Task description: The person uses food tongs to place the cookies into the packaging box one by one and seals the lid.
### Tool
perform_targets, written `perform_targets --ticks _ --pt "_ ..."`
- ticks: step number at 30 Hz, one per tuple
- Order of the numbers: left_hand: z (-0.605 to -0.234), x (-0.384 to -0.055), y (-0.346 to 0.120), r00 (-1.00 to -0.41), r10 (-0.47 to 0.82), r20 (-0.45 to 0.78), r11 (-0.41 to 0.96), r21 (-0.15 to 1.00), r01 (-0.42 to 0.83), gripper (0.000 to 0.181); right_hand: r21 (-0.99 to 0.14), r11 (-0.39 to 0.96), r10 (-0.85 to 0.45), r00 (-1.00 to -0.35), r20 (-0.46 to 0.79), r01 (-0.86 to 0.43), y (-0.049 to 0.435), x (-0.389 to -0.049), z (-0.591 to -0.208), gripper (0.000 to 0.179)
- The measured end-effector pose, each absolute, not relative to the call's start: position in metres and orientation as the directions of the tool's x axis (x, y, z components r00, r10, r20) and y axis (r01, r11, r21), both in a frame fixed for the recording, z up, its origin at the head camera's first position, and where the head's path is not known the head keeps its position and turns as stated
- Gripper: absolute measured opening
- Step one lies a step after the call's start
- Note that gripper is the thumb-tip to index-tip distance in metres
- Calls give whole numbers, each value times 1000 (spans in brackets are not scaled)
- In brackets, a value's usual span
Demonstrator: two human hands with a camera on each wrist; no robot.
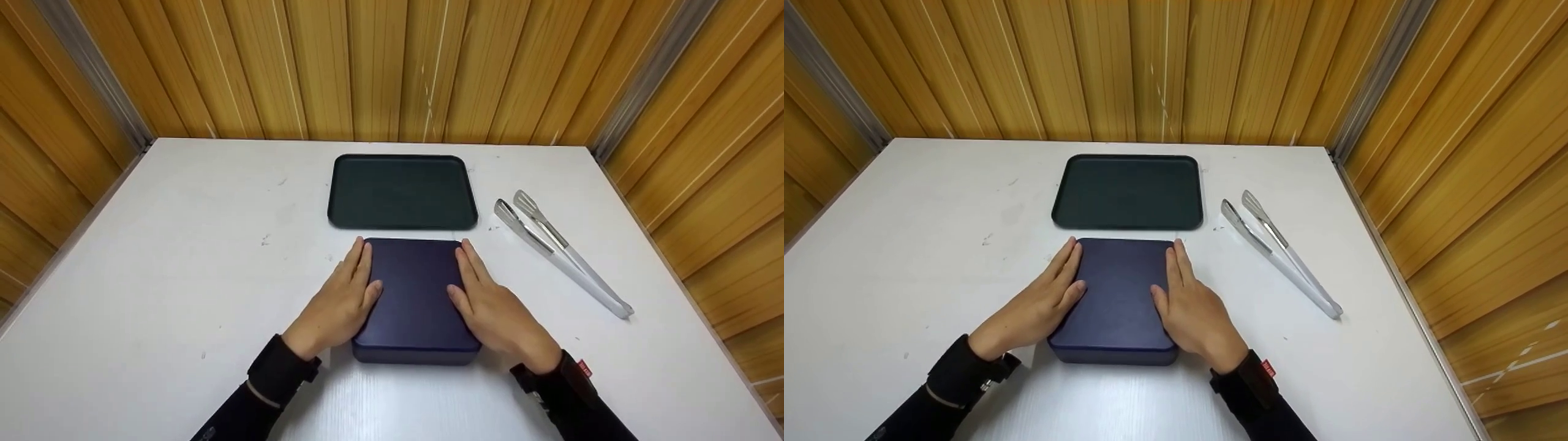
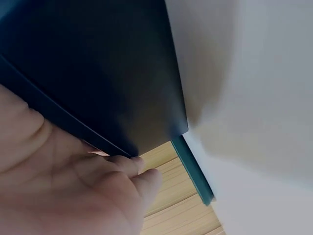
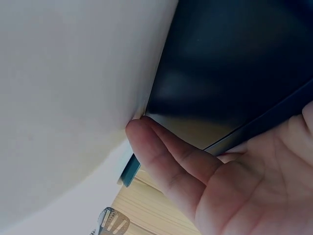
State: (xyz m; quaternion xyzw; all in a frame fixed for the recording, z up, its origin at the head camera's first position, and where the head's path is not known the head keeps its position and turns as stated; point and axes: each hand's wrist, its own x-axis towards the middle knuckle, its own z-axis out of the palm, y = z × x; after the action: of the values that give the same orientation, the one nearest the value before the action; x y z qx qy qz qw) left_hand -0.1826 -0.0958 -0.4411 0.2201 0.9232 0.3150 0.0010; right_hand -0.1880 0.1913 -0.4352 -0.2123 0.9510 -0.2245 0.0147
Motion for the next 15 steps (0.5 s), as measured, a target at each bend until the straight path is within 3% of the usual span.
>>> perform_targets --ticks 15 --pt "-449 -183 -107 -915 376 148 709 589 387 72 -510 771 -401 -913 77 -382 205 -195 -442 73"
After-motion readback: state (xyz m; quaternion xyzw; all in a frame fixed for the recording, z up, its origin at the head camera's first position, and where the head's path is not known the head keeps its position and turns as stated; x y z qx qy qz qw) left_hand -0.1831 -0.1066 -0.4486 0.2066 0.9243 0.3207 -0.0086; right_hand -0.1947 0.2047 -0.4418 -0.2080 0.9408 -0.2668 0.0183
